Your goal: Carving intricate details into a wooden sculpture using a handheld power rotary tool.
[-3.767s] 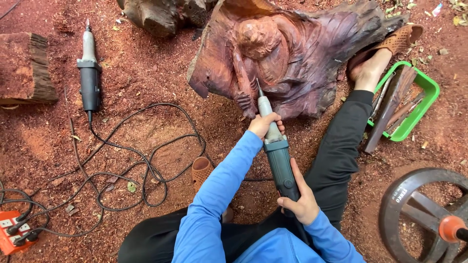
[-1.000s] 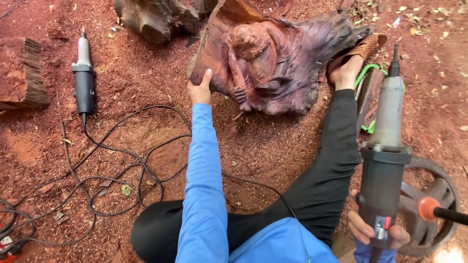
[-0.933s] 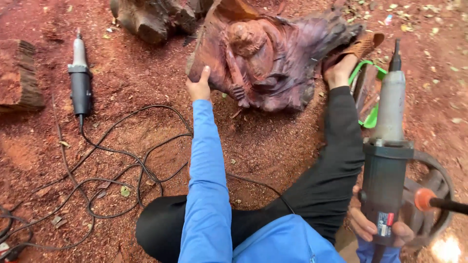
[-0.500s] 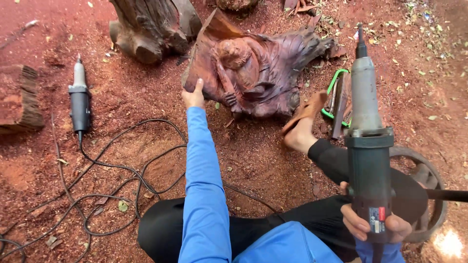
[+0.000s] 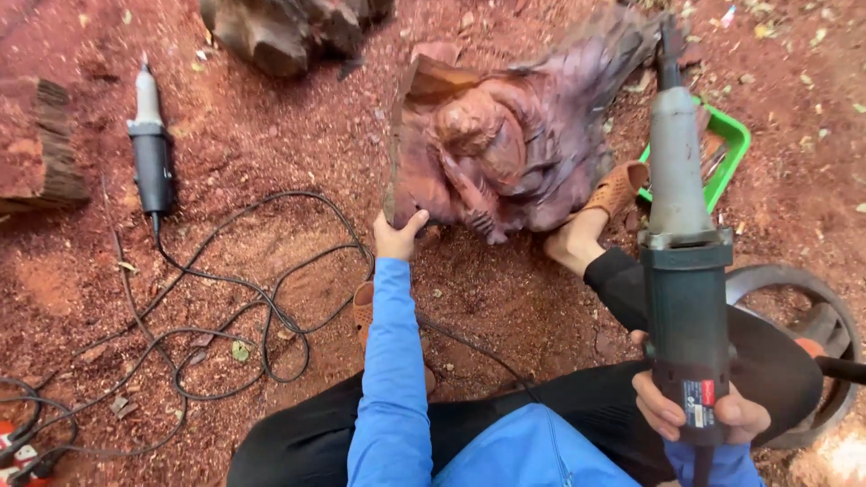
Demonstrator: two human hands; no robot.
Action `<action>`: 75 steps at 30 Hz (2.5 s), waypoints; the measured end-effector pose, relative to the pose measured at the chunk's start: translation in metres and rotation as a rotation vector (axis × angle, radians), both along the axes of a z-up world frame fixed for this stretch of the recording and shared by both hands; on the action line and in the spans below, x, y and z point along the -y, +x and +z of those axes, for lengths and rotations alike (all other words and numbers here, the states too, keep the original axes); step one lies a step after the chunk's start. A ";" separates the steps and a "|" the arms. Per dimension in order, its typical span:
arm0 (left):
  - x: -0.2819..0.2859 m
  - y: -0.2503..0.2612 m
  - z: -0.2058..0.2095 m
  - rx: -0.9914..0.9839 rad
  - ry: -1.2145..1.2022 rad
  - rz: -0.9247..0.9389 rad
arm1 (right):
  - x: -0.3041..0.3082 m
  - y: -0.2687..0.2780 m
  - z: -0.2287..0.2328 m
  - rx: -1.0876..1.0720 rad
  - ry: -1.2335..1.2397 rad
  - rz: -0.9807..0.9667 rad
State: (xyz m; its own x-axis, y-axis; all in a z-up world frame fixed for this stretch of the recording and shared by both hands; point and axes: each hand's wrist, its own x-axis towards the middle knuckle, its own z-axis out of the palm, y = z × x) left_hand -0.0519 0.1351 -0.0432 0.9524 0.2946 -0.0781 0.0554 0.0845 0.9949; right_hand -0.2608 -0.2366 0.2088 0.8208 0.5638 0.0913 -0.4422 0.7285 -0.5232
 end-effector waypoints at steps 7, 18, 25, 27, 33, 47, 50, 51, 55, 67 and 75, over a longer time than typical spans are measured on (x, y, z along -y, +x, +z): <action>-0.025 0.066 0.011 -0.003 0.043 -0.068 | 0.024 -0.002 -0.011 0.004 -0.056 0.072; -0.045 0.091 0.018 -0.157 0.020 -0.103 | 0.005 -0.015 0.000 0.069 0.100 -0.123; -0.021 0.075 0.020 -0.082 0.037 0.054 | 0.011 -0.025 -0.004 0.097 0.051 -0.107; -0.016 0.077 0.008 0.003 0.124 0.180 | 0.006 -0.026 0.003 0.109 0.114 -0.141; 0.006 0.076 0.015 -0.070 0.148 0.371 | 0.022 -0.045 -0.013 0.095 0.111 -0.208; 0.067 0.015 0.086 0.135 0.279 0.522 | 0.004 -0.023 -0.006 0.110 -0.041 -0.236; 0.133 -0.014 0.109 0.279 0.145 0.191 | 0.008 -0.021 -0.020 0.077 -0.102 -0.218; 0.156 -0.022 0.122 0.268 -0.010 -0.028 | 0.011 -0.015 -0.022 0.060 -0.146 -0.205; 0.225 -0.019 0.088 0.113 -0.920 -0.520 | 0.045 -0.001 -0.039 0.068 -0.422 -0.179; 0.224 0.090 0.027 -0.379 -1.295 -0.150 | 0.088 0.190 -0.010 0.493 -1.804 0.323; 0.203 0.122 0.021 -0.504 -1.208 0.013 | 0.052 0.276 0.032 0.567 -2.057 0.794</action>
